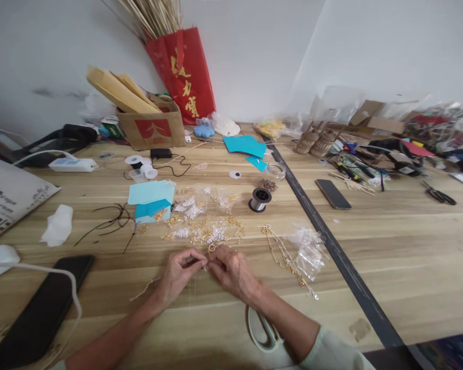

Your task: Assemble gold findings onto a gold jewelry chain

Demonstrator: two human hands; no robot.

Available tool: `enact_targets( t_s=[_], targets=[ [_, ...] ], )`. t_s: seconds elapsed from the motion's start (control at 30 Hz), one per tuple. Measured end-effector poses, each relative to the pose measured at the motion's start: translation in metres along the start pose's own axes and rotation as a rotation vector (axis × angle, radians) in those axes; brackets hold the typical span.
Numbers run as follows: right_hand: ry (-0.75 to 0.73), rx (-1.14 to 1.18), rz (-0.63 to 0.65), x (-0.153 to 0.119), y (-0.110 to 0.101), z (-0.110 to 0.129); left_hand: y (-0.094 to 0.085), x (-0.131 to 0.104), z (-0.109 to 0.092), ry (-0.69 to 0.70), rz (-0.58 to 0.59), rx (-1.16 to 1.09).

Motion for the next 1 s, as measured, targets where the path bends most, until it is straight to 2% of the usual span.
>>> enact_targets(
  t_s=[0.27, 0.67, 0.9, 1.0],
  targets=[
    [0.103, 0.106, 0.030, 0.001, -0.001, 0.002, 0.001, 0.001, 0.000, 0.000, -0.015, -0.036],
    [0.082, 0.157, 0.039, 0.000, -0.006, 0.003, -0.001, 0.003, 0.002, -0.067, -0.035, -0.079],
    [-0.049, -0.106, 0.149, -0.004, -0.013, 0.010, -0.002, 0.004, -0.004, -0.134, -0.057, -0.102],
    [-0.082, -0.138, 0.169, -0.005, -0.010, 0.010, -0.002, 0.005, -0.004, -0.125, -0.078, -0.083]
  ],
)
Point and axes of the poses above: each hand's wrist, its own x-axis towards the middle knuckle, its own y-axis out of the palm, z = x × y, the point moved 1 cm from there along x, towards the middle knuckle, and after that the axes turned 11 degrees about y, right-handed, at the moved point
